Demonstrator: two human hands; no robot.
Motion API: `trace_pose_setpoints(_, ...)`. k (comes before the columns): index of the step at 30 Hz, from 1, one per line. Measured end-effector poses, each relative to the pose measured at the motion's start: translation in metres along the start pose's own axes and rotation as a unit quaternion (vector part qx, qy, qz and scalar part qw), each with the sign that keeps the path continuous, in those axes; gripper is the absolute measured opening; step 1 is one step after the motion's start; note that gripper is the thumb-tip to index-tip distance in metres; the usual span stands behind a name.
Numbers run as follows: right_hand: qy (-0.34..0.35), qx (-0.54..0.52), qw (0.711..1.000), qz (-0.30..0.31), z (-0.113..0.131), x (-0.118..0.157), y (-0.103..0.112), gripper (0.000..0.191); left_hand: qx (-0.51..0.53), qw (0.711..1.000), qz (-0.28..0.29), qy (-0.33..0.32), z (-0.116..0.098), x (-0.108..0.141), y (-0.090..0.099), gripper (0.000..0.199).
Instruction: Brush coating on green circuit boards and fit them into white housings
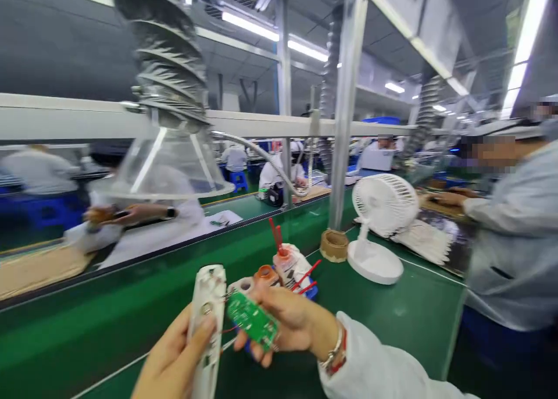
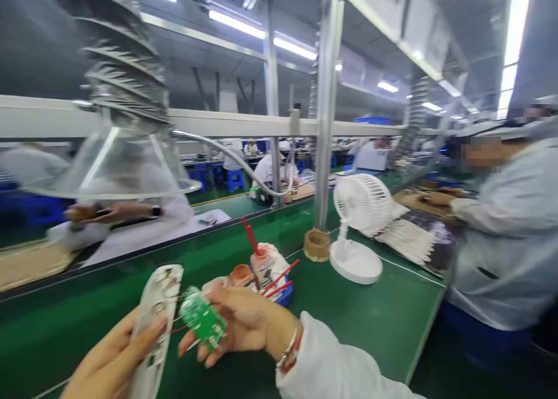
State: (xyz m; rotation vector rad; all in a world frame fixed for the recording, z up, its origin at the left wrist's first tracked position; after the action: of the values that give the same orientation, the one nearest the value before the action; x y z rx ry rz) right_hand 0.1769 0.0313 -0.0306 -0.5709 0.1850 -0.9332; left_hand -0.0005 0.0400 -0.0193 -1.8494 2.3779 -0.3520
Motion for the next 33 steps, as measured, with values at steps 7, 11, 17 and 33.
trace_pose_setpoints(7, 0.042, 0.019, 0.999, 0.021, 0.007, 0.005, -0.004, 0.041, -0.069, 0.995, 0.028, -0.061, -0.015, 0.01, -0.012, 0.042)
trace_pose_setpoints(11, 0.041, 0.033, 0.998, 0.025, 0.009, 0.004, -0.006, 0.043, -0.098, 0.989, 0.018, -0.113, -0.016, 0.011, -0.006, 0.046)
trace_pose_setpoints(17, 0.03, 0.064, 0.997, 0.025, 0.008, 0.004, -0.01, 0.041, -0.214, 0.968, -0.025, -0.13, -0.021, 0.013, -0.004, 0.045)
trace_pose_setpoints(33, 0.143, 0.256, 0.943, -0.16, -0.009, -0.001, -0.035, 0.058, -0.614, 0.717, -0.148, -0.296, -0.007, 0.01, -0.008, 0.049)
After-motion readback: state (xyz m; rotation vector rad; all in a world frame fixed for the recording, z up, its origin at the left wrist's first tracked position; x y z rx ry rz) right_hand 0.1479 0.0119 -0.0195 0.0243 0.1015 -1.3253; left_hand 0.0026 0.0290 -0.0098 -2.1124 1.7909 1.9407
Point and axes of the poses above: each hand's wrist, its own x-axis away from the middle knuckle, its own y-axis out of the back of the hand, z = x × y, the point moved 1 cm from there along -x, towards the middle knuckle, and after that the axes turned 1 degree about -z, right-handed, at the moved point
